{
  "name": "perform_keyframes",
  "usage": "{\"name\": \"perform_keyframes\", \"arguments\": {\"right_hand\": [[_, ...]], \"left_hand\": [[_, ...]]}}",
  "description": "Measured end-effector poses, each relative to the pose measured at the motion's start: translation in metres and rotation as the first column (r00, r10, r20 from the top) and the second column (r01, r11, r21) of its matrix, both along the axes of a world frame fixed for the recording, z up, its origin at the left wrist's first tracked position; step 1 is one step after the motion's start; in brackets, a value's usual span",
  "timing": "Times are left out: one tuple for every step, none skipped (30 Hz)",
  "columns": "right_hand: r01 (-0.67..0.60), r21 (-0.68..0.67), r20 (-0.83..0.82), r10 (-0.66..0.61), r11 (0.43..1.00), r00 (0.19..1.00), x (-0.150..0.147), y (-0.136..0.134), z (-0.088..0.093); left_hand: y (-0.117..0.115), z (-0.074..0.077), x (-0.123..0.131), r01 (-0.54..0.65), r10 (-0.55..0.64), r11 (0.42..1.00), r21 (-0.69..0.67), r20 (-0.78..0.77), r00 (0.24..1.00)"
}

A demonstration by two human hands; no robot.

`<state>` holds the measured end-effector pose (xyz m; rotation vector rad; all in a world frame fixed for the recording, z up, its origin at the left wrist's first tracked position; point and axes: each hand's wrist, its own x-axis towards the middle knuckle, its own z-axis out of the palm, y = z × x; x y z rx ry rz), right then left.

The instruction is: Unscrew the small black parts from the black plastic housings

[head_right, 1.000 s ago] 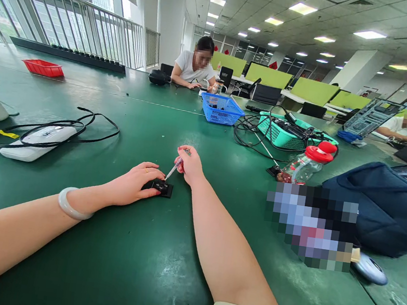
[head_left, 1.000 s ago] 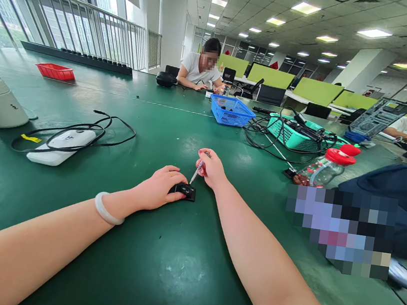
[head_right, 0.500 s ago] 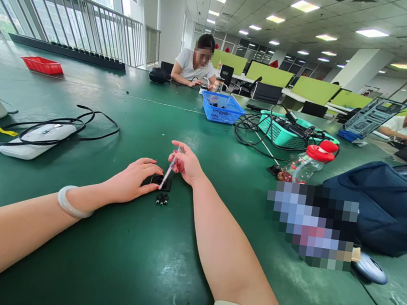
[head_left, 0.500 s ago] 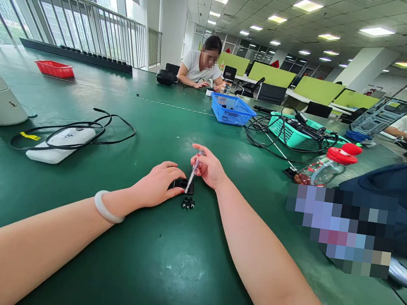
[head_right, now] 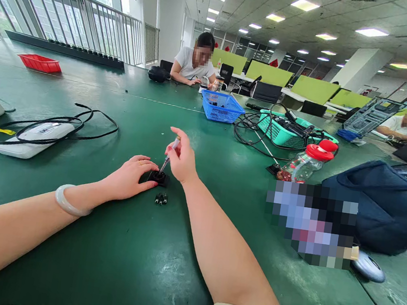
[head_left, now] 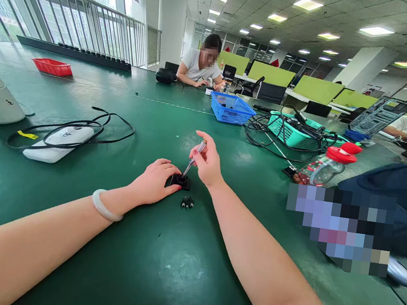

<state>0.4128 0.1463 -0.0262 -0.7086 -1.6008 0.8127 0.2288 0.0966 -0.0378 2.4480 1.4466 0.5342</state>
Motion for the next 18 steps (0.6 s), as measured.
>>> {"name": "perform_keyframes", "arguments": {"right_hand": [[-0.004, 0.083, 0.069, -0.002, 0.997, 0.998, -0.003, -0.003, 0.001], [-0.010, 0.154, 0.133, -0.010, 0.988, 0.991, -0.006, -0.007, 0.003], [-0.021, 0.208, 0.189, -0.020, 0.978, 0.982, -0.009, -0.010, 0.004], [-0.032, 0.240, 0.232, -0.025, 0.970, 0.972, -0.012, -0.013, 0.006], [-0.042, 0.259, 0.261, -0.027, 0.965, 0.965, -0.014, -0.016, 0.008], [-0.051, 0.265, 0.275, -0.025, 0.963, 0.961, -0.016, -0.018, 0.010], [-0.059, 0.265, 0.280, -0.018, 0.962, 0.960, -0.017, -0.019, 0.012], [-0.065, 0.263, 0.276, -0.010, 0.963, 0.961, -0.018, -0.021, 0.014], [-0.071, 0.259, 0.267, -0.001, 0.963, 0.964, -0.018, -0.021, 0.016], [-0.076, 0.255, 0.256, 0.009, 0.964, 0.967, -0.019, -0.022, 0.018], [-0.081, 0.250, 0.242, 0.019, 0.965, 0.970, -0.019, -0.022, 0.020], [-0.088, 0.240, 0.227, 0.032, 0.967, 0.973, -0.019, -0.021, 0.021], [-0.098, 0.223, 0.210, 0.051, 0.970, 0.976, -0.019, -0.021, 0.022], [-0.113, 0.196, 0.191, 0.075, 0.974, 0.979, -0.019, -0.020, 0.023], [-0.131, 0.160, 0.171, 0.103, 0.978, 0.980, -0.018, -0.020, 0.024], [-0.152, 0.116, 0.150, 0.134, 0.981, 0.980, -0.018, -0.019, 0.025], [-0.174, 0.069, 0.131, 0.164, 0.982, 0.978, -0.018, -0.018, 0.026], [-0.196, 0.021, 0.114, 0.192, 0.980, 0.975, -0.018, -0.018, 0.027]], "left_hand": [[0.000, 0.000, 0.000, 0.000, 0.000, 1.000, -0.001, -0.004, 1.000], [0.001, -0.001, -0.001, 0.002, -0.002, 1.000, 0.001, -0.006, 1.000], [0.001, -0.001, -0.001, 0.010, -0.010, 1.000, 0.005, -0.005, 1.000], [0.002, -0.001, -0.001, 0.020, -0.020, 1.000, 0.010, -0.004, 1.000], [0.002, -0.001, -0.001, 0.029, -0.029, 0.999, 0.013, -0.001, 1.000], [0.002, -0.001, -0.001, 0.036, -0.036, 0.999, 0.015, 0.001, 0.999], [0.002, -0.001, -0.001, 0.038, -0.038, 0.999, 0.016, 0.002, 0.999], [0.002, 0.000, -0.001, 0.037, -0.037, 0.999, 0.016, 0.002, 0.999], [0.002, 0.000, -0.001, 0.035, -0.035, 0.999, 0.017, 0.000, 0.999], [0.001, 0.001, 0.000, 0.033, -0.033, 0.999, 0.018, -0.003, 0.999], [0.001, 0.001, 0.000, 0.031, -0.031, 0.999, 0.018, -0.006, 0.999], [0.001, 0.001, 0.000, 0.030, -0.030, 0.999, 0.019, -0.011, 0.999], [0.000, 0.002, 0.000, 0.029, -0.028, 0.999, 0.019, -0.015, 0.999], [0.000, 0.002, 0.000, 0.028, -0.027, 0.999, 0.020, -0.020, 0.999], [0.000, 0.002, 0.000, 0.027, -0.027, 0.999, 0.022, -0.024, 0.999], [0.000, 0.002, 0.000, 0.028, -0.028, 0.999, 0.025, -0.027, 0.999], [0.000, 0.002, 0.000, 0.030, -0.029, 0.999, 0.030, -0.029, 0.999], [0.000, 0.002, 0.000, 0.032, -0.031, 0.999, 0.034, -0.030, 0.999]]}}
